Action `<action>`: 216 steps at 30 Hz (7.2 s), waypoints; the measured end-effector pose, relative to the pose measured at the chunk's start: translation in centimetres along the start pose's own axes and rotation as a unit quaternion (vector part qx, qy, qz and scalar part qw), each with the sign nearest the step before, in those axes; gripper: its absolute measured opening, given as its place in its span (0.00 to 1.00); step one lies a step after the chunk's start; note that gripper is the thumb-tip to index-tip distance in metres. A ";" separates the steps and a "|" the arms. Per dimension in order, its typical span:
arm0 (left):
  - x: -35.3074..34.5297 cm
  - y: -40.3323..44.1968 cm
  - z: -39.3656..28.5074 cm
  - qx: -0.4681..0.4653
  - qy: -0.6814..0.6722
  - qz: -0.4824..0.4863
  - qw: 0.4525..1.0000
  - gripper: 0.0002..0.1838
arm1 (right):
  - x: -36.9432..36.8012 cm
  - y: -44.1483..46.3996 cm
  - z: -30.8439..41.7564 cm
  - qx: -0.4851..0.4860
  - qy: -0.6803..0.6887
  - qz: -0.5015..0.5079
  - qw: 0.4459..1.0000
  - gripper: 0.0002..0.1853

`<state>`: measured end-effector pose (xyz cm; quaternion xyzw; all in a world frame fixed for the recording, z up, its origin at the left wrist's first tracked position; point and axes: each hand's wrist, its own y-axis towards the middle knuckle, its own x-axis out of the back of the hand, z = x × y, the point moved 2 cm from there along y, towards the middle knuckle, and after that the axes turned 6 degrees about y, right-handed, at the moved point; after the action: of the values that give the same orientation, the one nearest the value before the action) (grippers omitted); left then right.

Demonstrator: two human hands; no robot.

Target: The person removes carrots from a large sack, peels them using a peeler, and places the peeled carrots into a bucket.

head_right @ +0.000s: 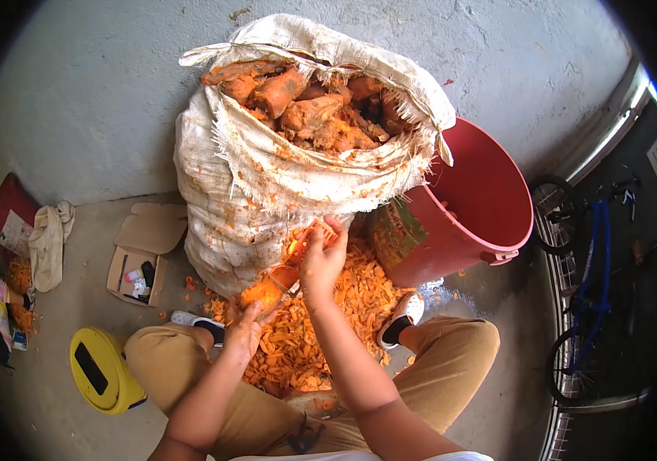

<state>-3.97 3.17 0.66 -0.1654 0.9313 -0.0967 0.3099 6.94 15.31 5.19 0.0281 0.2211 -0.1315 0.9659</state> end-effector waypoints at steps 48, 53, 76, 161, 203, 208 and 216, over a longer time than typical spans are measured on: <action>-0.1 -0.1 -1.5 -0.027 0.027 0.028 0.999 0.27 | 2.1 2.5 2.4 0.008 0.080 -0.001 0.997 0.12; 0.0 -0.2 -1.2 -0.001 -0.017 0.054 0.998 0.26 | 0.2 -0.3 1.0 0.113 -0.047 -0.040 0.992 0.07; 0.2 0.0 -0.4 -0.064 0.070 0.025 0.995 0.32 | 0.8 -0.2 -1.1 0.138 -0.118 -0.027 0.983 0.09; -0.3 -0.7 -0.8 -0.130 0.239 0.107 0.956 0.30 | 10.3 6.5 -3.1 0.010 -0.049 -0.132 0.990 0.11; 0.3 -0.4 -0.7 -0.021 0.035 0.053 0.998 0.31 | 2.4 0.0 0.7 0.055 0.004 0.002 0.998 0.11; 1.3 -1.2 -1.7 -0.091 0.032 0.036 0.995 0.31 | 11.2 8.4 -1.4 0.118 -0.013 -0.111 0.987 0.06; -0.1 -0.3 -2.0 -0.062 0.058 0.059 0.995 0.31 | 3.6 1.9 4.1 0.038 0.105 -0.030 0.993 0.13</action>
<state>-5.06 3.09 2.36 -0.1227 0.9601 -0.0299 0.2496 12.26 15.78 7.32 0.0722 0.3165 -0.1649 0.9314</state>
